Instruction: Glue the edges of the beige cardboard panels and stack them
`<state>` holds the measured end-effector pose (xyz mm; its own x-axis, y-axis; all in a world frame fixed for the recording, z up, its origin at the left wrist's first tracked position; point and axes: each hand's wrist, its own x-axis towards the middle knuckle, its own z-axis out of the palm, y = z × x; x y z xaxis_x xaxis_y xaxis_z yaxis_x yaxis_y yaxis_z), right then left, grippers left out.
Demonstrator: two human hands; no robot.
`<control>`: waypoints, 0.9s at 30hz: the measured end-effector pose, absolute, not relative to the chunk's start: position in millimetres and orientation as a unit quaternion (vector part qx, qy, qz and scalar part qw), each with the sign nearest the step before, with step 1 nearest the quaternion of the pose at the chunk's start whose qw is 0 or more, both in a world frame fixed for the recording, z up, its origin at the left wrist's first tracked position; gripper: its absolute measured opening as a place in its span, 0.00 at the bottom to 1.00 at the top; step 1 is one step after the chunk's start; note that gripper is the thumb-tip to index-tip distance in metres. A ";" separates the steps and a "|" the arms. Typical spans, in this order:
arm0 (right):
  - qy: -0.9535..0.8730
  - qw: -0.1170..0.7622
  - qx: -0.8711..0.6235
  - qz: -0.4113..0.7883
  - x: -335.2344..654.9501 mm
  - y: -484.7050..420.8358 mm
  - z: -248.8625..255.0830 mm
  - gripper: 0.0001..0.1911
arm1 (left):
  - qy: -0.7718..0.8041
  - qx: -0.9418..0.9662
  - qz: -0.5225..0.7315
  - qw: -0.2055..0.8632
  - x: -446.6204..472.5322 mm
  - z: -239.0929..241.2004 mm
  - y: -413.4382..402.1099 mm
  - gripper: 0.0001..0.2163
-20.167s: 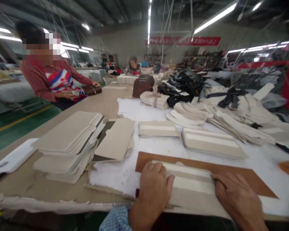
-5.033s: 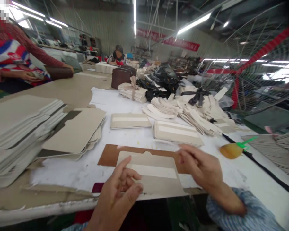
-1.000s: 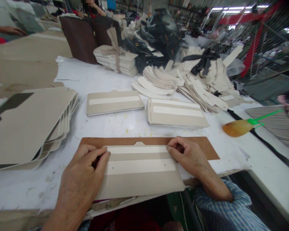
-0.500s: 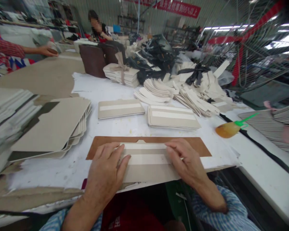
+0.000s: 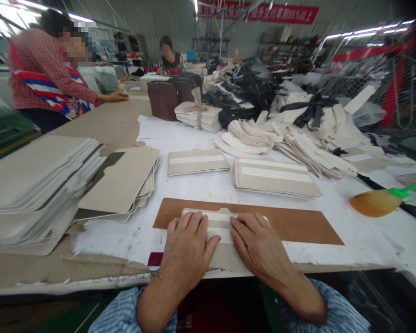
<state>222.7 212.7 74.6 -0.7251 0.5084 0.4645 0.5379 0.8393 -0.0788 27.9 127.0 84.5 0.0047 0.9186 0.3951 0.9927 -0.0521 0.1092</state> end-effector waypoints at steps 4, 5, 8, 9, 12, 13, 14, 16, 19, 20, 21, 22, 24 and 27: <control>-0.929 0.251 -0.266 -0.052 224.6 214.0 68.5 0.15 | -0.673 -0.705 -0.201 0.098 29.7 79.1 124.8 0.19; -0.929 0.254 -0.262 -0.056 225.0 214.6 67.3 0.15 | -0.671 -0.705 -0.205 0.101 30.2 77.8 124.4 0.19; -0.932 0.257 -0.249 -0.060 226.2 215.6 65.9 0.15 | -0.670 -0.702 -0.217 0.105 31.6 75.9 123.7 0.19; -0.933 0.256 -0.245 -0.059 226.5 215.8 66.2 0.15 | -0.670 -0.701 -0.221 0.104 31.9 76.0 123.6 0.19; -0.937 0.251 -0.237 -0.060 227.3 215.8 67.8 0.16 | -0.674 -0.696 -0.230 0.097 32.5 76.5 123.3 0.20; -0.937 0.250 -0.235 -0.063 227.6 215.8 68.1 0.16 | -0.675 -0.694 -0.232 0.096 32.6 76.4 123.1 0.20; -0.937 0.249 -0.234 -0.066 228.0 215.9 68.3 0.16 | -0.675 -0.693 -0.234 0.095 32.6 76.2 123.0 0.20; -0.938 0.249 -0.231 -0.071 228.7 216.2 68.1 0.16 | -0.673 -0.695 -0.235 0.094 32.6 75.3 122.8 0.21; -0.939 0.246 -0.231 -0.066 228.8 215.8 67.5 0.16 | -0.671 -0.697 -0.237 0.089 32.8 74.9 123.3 0.21; -0.939 0.245 -0.233 -0.063 228.4 215.3 67.6 0.16 | -0.670 -0.698 -0.239 0.088 32.8 75.4 123.8 0.21; -0.938 0.244 -0.238 -0.060 227.8 214.7 67.6 0.16 | -0.668 -0.698 -0.241 0.088 32.8 76.3 124.4 0.21; -0.937 0.246 -0.242 -0.060 227.0 214.2 67.7 0.16 | -0.666 -0.699 -0.244 0.089 32.6 77.4 125.1 0.21; -0.931 0.255 -0.255 -0.064 226.4 214.2 67.2 0.16 | -0.664 -0.700 -0.245 0.093 31.7 78.4 126.0 0.20; -0.920 0.276 -0.262 -0.088 231.3 220.5 60.7 0.16 | -0.666 -0.696 -0.244 0.111 28.8 70.0 125.3 0.19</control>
<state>231.3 220.5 60.7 -0.7096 0.4344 0.5547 0.5315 0.8469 0.0166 28.8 125.3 70.0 -0.0063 0.8734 0.4869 0.9814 -0.0880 0.1706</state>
